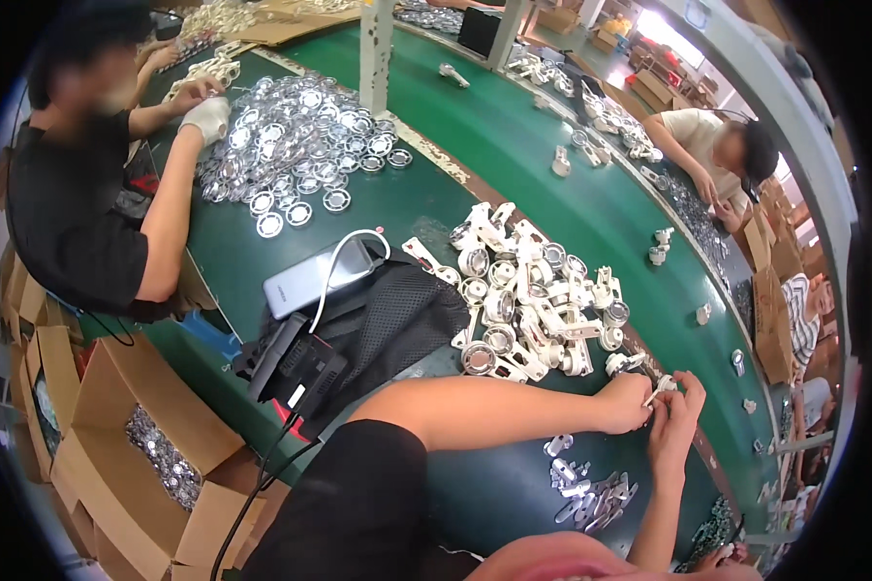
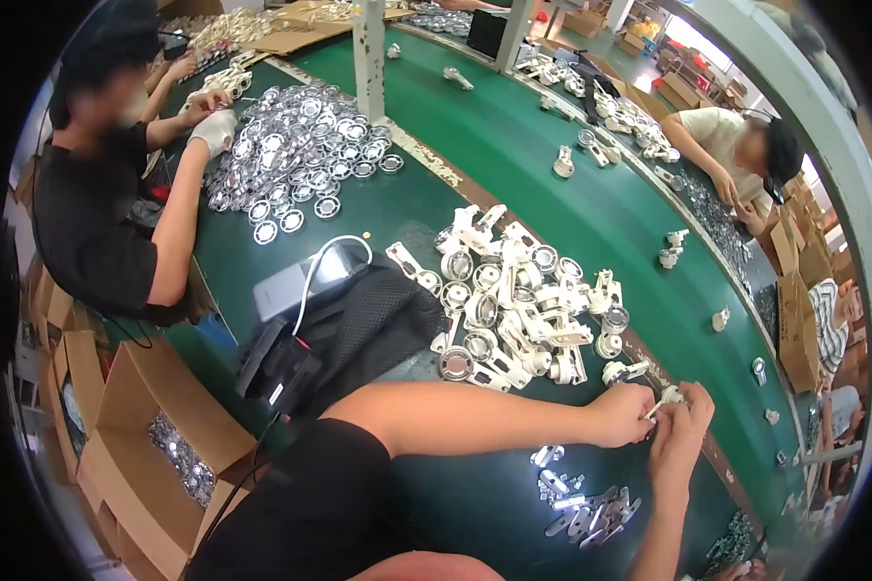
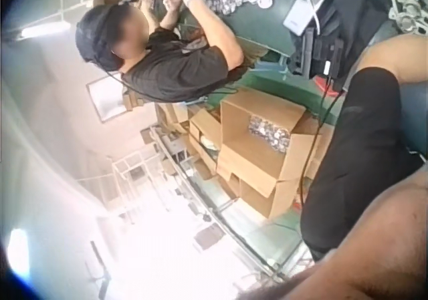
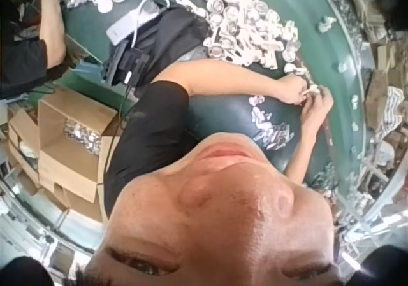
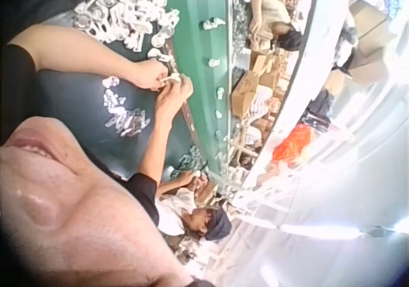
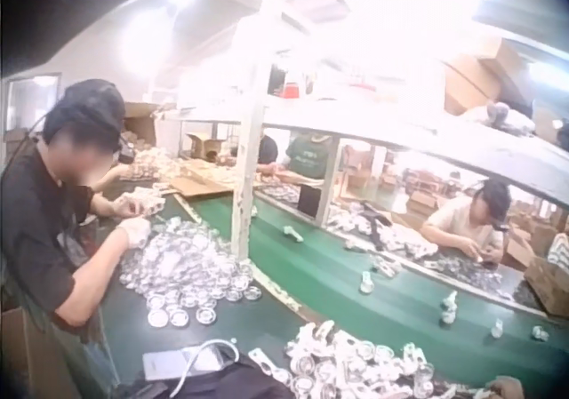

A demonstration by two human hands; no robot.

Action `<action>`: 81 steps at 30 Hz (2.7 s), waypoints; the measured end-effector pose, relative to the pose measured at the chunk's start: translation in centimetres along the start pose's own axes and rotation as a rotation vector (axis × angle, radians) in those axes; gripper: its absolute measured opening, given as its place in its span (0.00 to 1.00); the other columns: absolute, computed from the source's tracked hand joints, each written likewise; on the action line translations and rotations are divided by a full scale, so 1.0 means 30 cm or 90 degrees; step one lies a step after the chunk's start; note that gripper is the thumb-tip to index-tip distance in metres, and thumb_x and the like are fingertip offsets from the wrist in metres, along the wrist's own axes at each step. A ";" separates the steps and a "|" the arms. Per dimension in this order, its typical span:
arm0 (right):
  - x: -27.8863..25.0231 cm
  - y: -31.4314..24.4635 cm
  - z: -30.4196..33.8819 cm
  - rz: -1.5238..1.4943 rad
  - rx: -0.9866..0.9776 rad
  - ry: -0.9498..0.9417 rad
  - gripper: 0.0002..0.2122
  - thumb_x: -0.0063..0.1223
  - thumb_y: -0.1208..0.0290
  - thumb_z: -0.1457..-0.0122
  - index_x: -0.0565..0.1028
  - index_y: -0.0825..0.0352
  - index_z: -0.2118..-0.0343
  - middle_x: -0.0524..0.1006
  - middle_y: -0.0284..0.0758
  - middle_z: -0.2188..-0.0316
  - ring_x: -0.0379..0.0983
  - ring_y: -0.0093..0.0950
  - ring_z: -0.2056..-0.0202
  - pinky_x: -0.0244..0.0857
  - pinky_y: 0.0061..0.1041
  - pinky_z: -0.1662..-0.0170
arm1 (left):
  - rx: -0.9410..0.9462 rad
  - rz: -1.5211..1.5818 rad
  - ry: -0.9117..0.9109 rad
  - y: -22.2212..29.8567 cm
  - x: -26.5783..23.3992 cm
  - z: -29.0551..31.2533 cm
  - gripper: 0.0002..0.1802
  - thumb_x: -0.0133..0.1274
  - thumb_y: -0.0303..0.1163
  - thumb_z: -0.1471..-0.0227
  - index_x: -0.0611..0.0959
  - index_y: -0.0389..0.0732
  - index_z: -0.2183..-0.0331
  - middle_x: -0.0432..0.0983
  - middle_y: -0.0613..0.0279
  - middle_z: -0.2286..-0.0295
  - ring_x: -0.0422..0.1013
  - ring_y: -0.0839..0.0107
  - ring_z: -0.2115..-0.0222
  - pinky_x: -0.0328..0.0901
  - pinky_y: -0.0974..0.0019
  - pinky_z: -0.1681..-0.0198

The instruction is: Assembling small metal and plastic parts on a factory production line.

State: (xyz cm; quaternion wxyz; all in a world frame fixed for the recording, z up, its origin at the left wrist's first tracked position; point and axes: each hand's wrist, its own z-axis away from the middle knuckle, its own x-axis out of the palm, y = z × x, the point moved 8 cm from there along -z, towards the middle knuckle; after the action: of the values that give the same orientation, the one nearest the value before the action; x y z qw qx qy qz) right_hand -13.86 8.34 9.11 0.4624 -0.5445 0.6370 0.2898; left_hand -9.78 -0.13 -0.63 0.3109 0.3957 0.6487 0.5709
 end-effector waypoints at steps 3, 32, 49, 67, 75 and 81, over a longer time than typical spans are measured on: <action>0.014 -0.005 0.000 0.030 -0.010 -0.004 0.05 0.55 0.87 0.45 0.73 0.73 0.67 0.72 0.48 0.44 0.64 0.51 0.38 0.60 0.46 0.36 | -0.009 0.021 -0.006 -0.016 -0.006 -0.011 0.04 0.59 0.24 0.49 0.81 0.34 0.72 0.82 0.52 0.79 0.81 0.61 0.77 0.73 0.57 0.72; 0.071 0.004 0.052 -0.016 0.026 0.011 0.05 0.51 0.86 0.42 0.71 0.72 0.64 0.68 0.52 0.38 0.61 0.53 0.35 0.55 0.47 0.32 | 0.074 -0.121 0.072 -0.028 -0.011 0.016 0.07 0.58 0.27 0.50 0.81 0.34 0.75 0.79 0.39 0.76 0.78 0.41 0.71 0.72 0.45 0.65; -0.010 0.023 0.061 -0.115 0.051 0.089 0.10 0.55 0.82 0.44 0.74 0.77 0.59 0.72 0.53 0.51 0.68 0.52 0.47 0.64 0.40 0.41 | -0.082 0.056 -0.097 0.012 0.011 0.033 0.12 0.52 0.20 0.38 0.84 0.26 0.55 0.86 0.53 0.65 0.84 0.70 0.66 0.78 0.70 0.60; 0.077 0.030 0.119 -0.065 -0.040 0.116 0.11 0.56 0.78 0.48 0.80 0.77 0.63 0.75 0.48 0.43 0.64 0.45 0.34 0.61 0.42 0.33 | -0.242 0.089 -0.090 0.029 -0.005 0.032 0.19 0.51 0.21 0.34 0.75 0.23 0.44 0.81 0.48 0.53 0.79 0.65 0.54 0.75 0.65 0.46; -0.003 0.018 0.161 -0.011 -0.106 0.075 0.14 0.60 0.82 0.50 0.80 0.74 0.58 0.68 0.45 0.34 0.56 0.50 0.30 0.60 0.49 0.33 | -0.274 0.137 -0.053 0.046 -0.002 0.032 0.20 0.51 0.18 0.36 0.75 0.22 0.44 0.80 0.49 0.53 0.79 0.67 0.54 0.78 0.63 0.47; -0.226 0.168 0.109 -0.221 -0.006 0.242 0.17 0.61 0.77 0.43 0.78 0.65 0.50 0.72 0.41 0.38 0.68 0.45 0.39 0.67 0.40 0.40 | -0.263 0.130 -0.087 0.110 0.026 0.011 0.14 0.52 0.21 0.36 0.78 0.25 0.50 0.81 0.51 0.58 0.81 0.64 0.58 0.78 0.65 0.50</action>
State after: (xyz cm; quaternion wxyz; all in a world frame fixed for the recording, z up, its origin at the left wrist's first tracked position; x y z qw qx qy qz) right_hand -17.96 15.30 13.22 0.3745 -0.6926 0.6082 0.1012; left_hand -9.36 0.82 2.63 0.3691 0.4249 0.4524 0.6918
